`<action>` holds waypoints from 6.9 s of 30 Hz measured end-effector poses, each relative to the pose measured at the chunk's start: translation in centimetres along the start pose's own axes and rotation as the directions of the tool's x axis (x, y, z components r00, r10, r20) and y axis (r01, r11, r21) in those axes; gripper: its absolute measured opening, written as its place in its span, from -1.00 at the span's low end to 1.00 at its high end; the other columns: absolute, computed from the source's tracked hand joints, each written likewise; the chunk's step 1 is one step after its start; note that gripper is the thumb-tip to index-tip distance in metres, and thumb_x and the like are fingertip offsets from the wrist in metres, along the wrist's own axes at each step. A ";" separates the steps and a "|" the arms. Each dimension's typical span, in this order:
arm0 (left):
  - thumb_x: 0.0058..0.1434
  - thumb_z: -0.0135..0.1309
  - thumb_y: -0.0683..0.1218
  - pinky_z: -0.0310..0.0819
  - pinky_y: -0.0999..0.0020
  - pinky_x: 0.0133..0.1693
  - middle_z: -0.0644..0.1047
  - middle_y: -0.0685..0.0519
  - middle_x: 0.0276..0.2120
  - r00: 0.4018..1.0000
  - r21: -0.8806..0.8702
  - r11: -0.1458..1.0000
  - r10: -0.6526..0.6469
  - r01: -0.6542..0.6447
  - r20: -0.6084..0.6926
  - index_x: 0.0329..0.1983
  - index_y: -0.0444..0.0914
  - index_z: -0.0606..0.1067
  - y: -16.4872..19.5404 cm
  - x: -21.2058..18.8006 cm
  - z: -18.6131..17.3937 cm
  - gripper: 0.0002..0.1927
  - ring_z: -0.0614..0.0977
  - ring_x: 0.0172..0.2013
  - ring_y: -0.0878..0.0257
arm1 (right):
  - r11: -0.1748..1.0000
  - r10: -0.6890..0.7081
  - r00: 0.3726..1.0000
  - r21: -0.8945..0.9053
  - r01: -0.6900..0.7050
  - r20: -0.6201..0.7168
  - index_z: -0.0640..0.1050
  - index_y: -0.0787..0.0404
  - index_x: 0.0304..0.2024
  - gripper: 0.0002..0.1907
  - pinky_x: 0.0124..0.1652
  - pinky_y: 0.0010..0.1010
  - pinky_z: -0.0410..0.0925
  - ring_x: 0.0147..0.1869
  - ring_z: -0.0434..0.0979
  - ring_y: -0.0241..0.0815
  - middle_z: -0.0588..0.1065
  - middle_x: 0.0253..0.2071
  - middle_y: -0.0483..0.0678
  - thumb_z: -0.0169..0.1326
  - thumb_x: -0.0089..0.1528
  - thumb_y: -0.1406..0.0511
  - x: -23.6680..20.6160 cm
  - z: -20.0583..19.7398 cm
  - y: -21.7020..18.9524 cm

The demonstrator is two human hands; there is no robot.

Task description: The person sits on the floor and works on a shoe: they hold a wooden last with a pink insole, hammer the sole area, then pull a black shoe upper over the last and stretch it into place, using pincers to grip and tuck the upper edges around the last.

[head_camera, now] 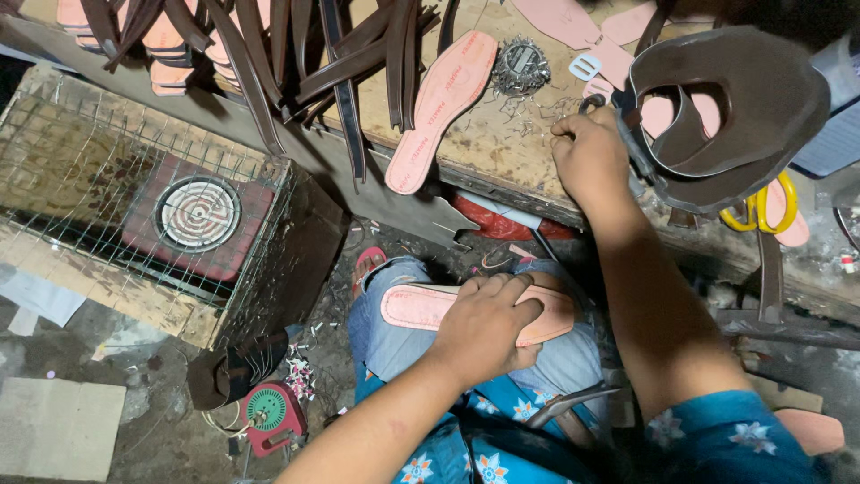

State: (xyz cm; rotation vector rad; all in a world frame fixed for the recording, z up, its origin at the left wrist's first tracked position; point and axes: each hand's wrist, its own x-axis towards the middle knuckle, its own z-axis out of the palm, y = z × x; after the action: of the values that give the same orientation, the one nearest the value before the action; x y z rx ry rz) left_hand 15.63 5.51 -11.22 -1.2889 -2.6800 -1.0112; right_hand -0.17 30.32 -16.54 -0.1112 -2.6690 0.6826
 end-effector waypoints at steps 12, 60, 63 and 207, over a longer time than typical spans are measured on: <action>-0.16 0.36 0.06 0.33 0.10 0.05 0.50 -0.06 0.07 1.000 0.013 1.000 0.005 -0.005 -0.015 -0.16 -0.20 0.58 -0.1 0.0 0.1 -0.52 0.51 0.05 0.03 | 0.957 0.217 0.882 -0.268 -0.109 0.418 0.60 0.09 -0.14 -0.78 0.01 -0.09 0.39 0.06 0.55 0.20 0.57 -0.06 0.14 0.11 0.16 0.37 5.3 -0.8 -0.7; -0.09 0.30 0.15 0.31 0.00 0.07 0.48 -0.14 0.13 0.999 0.045 0.998 0.049 -0.048 -0.016 -0.14 -0.21 0.58 -0.5 0.0 0.4 -0.50 0.50 0.03 -0.08 | 0.658 0.062 0.927 0.683 -0.317 0.369 0.60 0.39 -0.04 -0.80 -0.27 -0.56 0.41 -0.31 0.52 -0.35 0.58 -0.28 -0.04 0.05 0.31 0.45 -7.1 -5.6 -2.0; -0.02 0.26 0.13 0.30 0.01 0.08 0.49 -0.12 0.14 0.998 0.043 0.998 0.055 -0.054 -0.024 -0.11 -0.20 0.58 -0.6 0.0 0.6 -0.53 0.51 0.05 -0.07 | 0.635 0.101 0.894 0.663 -0.396 0.437 0.59 0.38 -0.08 -0.79 -0.21 -0.54 0.43 -0.24 0.55 -0.36 0.59 -0.26 -0.06 0.05 0.25 0.45 -12.6 -7.4 -2.3; 0.08 0.25 0.00 0.45 0.06 0.03 0.58 -0.12 0.01 0.992 0.012 0.992 -0.122 0.123 -0.007 0.08 -0.21 0.48 -2.4 0.3 -2.9 -0.51 0.60 0.00 -0.08 | 0.363 -0.081 0.521 0.512 -0.778 0.850 0.42 0.34 0.19 -0.52 0.10 -0.39 0.33 0.16 0.53 -0.25 0.60 0.07 -0.02 0.19 0.22 0.38 -38.4 -15.3 4.0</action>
State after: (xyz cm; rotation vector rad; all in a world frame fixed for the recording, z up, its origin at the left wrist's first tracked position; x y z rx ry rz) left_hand 12.98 2.97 -10.19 -1.1296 -2.7865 -1.0057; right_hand 41.11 34.22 -19.24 -0.2439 -2.4570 2.8410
